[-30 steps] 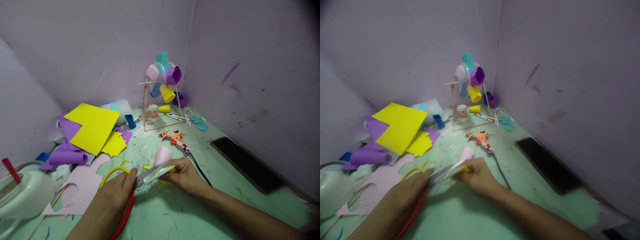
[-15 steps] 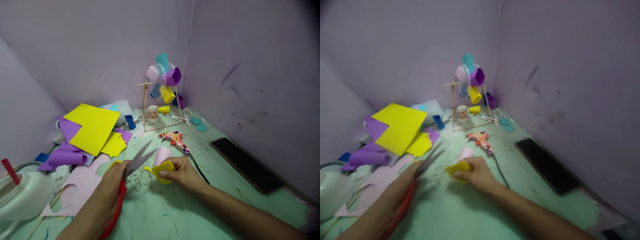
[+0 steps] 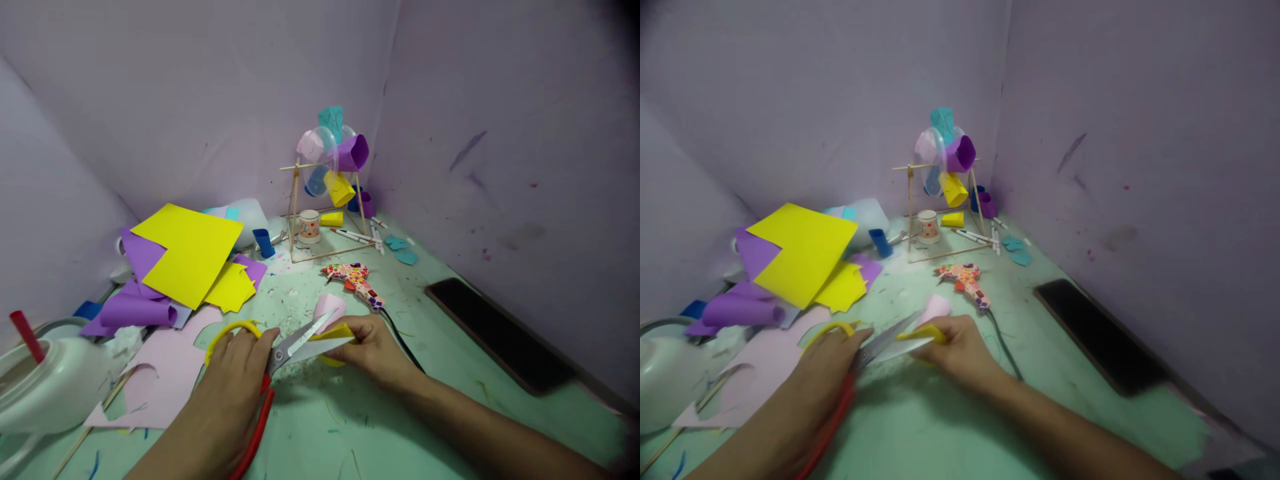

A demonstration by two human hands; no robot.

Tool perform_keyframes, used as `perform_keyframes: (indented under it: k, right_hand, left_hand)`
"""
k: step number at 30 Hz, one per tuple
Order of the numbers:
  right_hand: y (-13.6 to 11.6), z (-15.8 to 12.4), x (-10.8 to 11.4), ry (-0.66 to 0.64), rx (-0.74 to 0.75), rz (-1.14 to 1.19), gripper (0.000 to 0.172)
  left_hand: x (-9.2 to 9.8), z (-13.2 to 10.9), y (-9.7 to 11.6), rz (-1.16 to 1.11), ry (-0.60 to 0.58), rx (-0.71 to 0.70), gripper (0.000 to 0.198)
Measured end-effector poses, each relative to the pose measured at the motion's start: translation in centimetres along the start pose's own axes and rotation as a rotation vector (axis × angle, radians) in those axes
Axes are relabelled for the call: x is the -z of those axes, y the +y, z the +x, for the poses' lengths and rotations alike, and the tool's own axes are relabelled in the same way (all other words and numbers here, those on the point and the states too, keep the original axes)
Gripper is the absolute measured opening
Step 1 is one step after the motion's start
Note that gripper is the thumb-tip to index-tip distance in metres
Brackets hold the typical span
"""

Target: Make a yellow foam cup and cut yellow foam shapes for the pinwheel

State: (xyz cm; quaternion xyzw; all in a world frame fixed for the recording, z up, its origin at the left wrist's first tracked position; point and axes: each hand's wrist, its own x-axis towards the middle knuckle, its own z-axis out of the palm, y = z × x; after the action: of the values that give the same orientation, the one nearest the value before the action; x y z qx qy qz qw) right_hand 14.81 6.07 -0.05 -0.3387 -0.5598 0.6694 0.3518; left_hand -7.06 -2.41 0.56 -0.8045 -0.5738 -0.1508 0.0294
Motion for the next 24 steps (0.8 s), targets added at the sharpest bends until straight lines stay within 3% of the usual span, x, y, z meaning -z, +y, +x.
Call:
perform_keyframes:
  k: [5,10,24]
  right_hand:
    - [-0.1,-0.2,-0.3,-0.005,0.073,-0.038,0.012]
    - [0.2,-0.2,-0.4,0.004,0.088,-0.055,0.013]
    - [0.3,-0.3,-0.5,-0.026,0.067,0.032,0.011]
  left_hand:
    - [0.2,0.3,0.5,0.107,-0.019,-0.059,0.055]
    - [0.9,1.0,1.1,0.203,-0.118,0.006,0.045]
    - [1.3,1.1,0.8,0.197,-0.213,0.011,0.045]
